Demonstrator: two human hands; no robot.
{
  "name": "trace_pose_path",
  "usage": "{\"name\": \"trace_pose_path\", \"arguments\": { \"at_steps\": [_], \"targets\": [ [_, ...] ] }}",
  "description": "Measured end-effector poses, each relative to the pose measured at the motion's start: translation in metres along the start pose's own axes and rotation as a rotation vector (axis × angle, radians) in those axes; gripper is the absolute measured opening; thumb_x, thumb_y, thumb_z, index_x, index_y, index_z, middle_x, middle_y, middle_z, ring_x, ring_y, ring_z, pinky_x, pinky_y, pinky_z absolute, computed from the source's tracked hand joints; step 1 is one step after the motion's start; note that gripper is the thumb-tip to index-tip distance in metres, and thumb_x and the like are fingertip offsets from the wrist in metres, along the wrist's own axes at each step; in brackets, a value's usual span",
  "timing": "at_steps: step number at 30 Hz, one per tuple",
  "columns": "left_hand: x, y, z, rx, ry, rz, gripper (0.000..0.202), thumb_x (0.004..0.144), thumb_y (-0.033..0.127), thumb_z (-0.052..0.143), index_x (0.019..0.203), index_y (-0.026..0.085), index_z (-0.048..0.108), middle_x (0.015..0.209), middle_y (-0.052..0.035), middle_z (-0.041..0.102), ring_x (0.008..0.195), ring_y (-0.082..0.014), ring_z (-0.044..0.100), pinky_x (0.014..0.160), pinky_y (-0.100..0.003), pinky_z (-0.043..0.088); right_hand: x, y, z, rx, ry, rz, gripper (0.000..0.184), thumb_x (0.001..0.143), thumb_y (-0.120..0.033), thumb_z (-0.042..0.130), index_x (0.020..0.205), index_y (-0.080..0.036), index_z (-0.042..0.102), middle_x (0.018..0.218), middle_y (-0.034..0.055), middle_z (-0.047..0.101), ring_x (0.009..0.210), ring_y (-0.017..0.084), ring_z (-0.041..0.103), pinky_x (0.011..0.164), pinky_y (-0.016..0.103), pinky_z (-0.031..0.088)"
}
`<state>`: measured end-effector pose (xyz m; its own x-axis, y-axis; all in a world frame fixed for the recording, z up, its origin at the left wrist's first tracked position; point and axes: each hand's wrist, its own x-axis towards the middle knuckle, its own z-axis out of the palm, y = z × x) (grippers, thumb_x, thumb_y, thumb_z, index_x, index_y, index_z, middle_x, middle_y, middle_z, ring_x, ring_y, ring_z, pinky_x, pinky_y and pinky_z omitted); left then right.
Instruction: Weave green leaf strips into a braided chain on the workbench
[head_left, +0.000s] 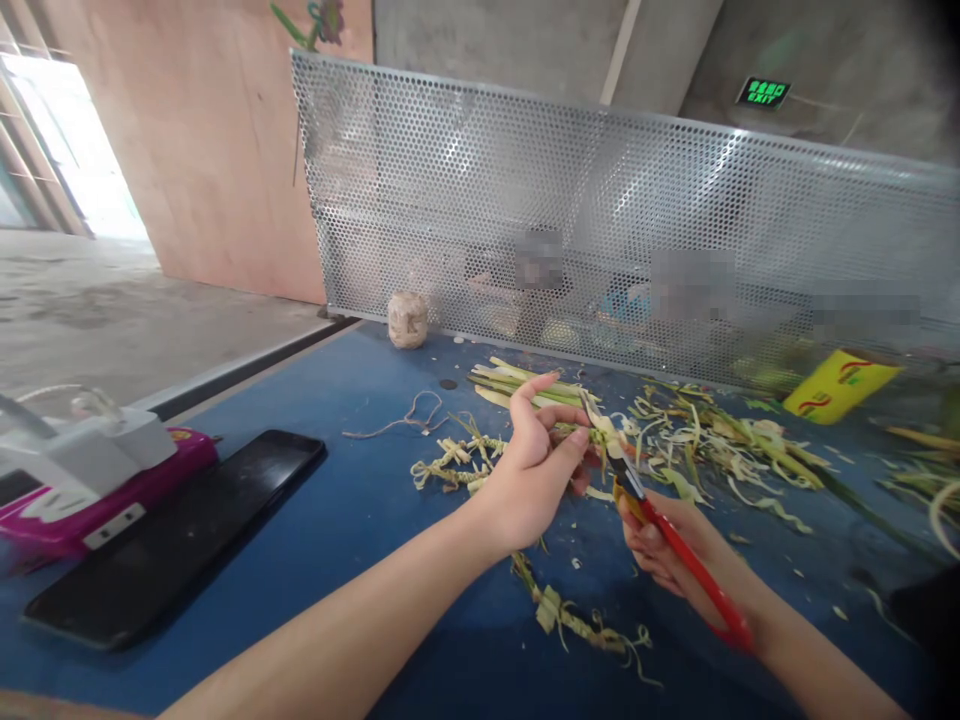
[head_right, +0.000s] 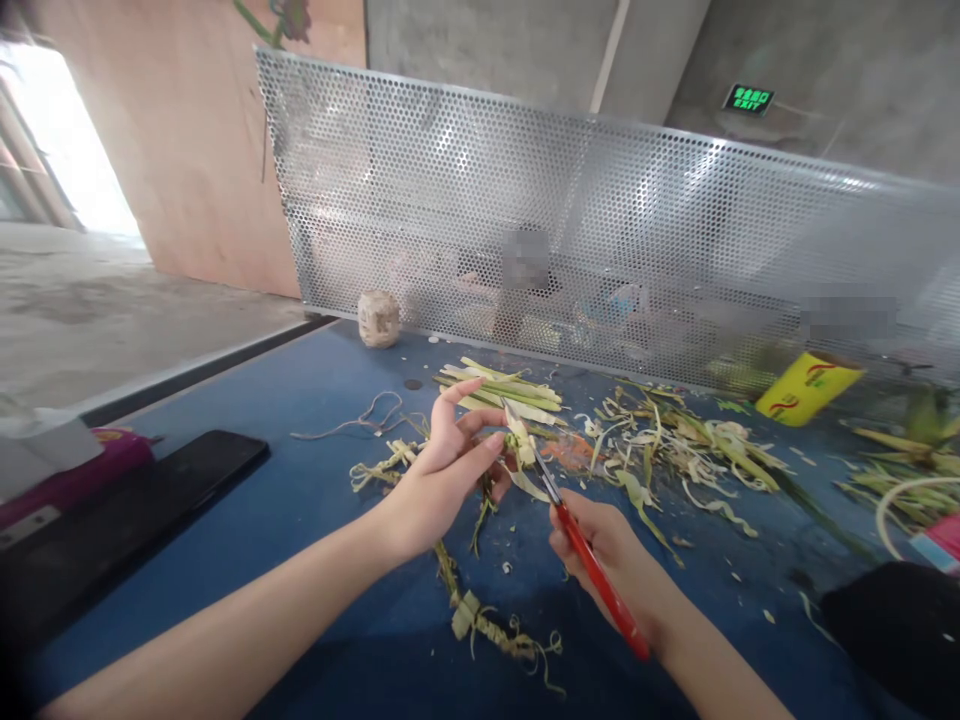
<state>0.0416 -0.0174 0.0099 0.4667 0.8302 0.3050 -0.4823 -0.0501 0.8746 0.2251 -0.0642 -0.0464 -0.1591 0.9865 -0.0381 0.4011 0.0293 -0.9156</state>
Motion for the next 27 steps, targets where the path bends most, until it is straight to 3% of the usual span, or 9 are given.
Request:
{"name": "trace_pose_path", "arguments": {
  "at_steps": [6,11,14,19,23,27],
  "targets": [
    [0.003,-0.007,-0.003,0.025,-0.002,0.036,0.034,0.083,0.009,0.041,0.11,0.023,0.023,0.091,-0.0003,0.042,0.065,-0.0076,0.052,0.055,-0.024,0.049,0.001,-0.004,0.003,0.055,0.041,0.075,0.054,0.065,-0.073,0.047,0.067,-0.02,0.039,0.054,-0.0067,0.03,0.039,0.004,0.026,0.03,0.015,0.025],
    [0.009,-0.009,-0.004,0.027,0.098,-0.02,0.032,0.081,0.009,0.045,0.108,0.019,0.03,0.084,-0.0001,0.045,0.063,-0.0099,0.055,0.05,-0.025,0.051,0.006,-0.007,0.003,0.274,0.184,0.192,0.053,0.06,-0.069,0.055,0.064,-0.02,0.037,0.049,-0.0091,0.032,0.033,0.002,0.026,0.026,0.013,0.022],
    [0.01,-0.007,-0.004,-0.03,0.181,-0.081,0.03,0.08,0.01,0.047,0.108,0.016,0.037,0.078,0.0007,0.046,0.063,-0.0114,0.057,0.051,-0.027,0.052,0.009,-0.006,-0.002,0.402,0.19,0.216,0.051,0.06,-0.067,0.057,0.061,-0.02,0.036,0.048,-0.0093,0.032,0.031,0.002,0.027,0.024,0.013,0.023],
    [0.01,-0.001,-0.005,-0.139,0.267,-0.108,0.035,0.078,0.01,0.052,0.111,0.016,0.045,0.076,0.0001,0.053,0.069,-0.015,0.062,0.054,-0.027,0.052,0.011,-0.007,-0.003,0.369,0.194,0.164,0.05,0.061,-0.065,0.059,0.063,-0.02,0.038,0.049,-0.0091,0.034,0.033,0.002,0.029,0.026,0.011,0.024],
    [0.01,0.0,-0.007,-0.121,0.285,-0.12,0.02,0.078,0.01,0.053,0.098,0.013,0.053,0.077,-0.0016,0.057,0.067,-0.0137,0.064,0.061,-0.027,0.053,0.01,-0.009,0.001,0.301,0.147,0.1,0.057,0.054,-0.071,0.06,0.067,-0.019,0.039,0.054,-0.008,0.036,0.035,0.003,0.031,0.027,0.013,0.027],
    [0.012,-0.004,-0.009,-0.184,0.31,-0.103,0.016,0.075,0.01,0.057,0.09,0.014,0.052,0.073,0.0001,0.059,0.064,-0.0136,0.064,0.063,-0.028,0.053,0.007,-0.011,-0.001,0.188,0.133,-0.004,0.054,0.061,-0.071,0.054,0.07,-0.019,0.041,0.058,-0.006,0.035,0.041,0.004,0.031,0.032,0.015,0.026]
  ]
}}
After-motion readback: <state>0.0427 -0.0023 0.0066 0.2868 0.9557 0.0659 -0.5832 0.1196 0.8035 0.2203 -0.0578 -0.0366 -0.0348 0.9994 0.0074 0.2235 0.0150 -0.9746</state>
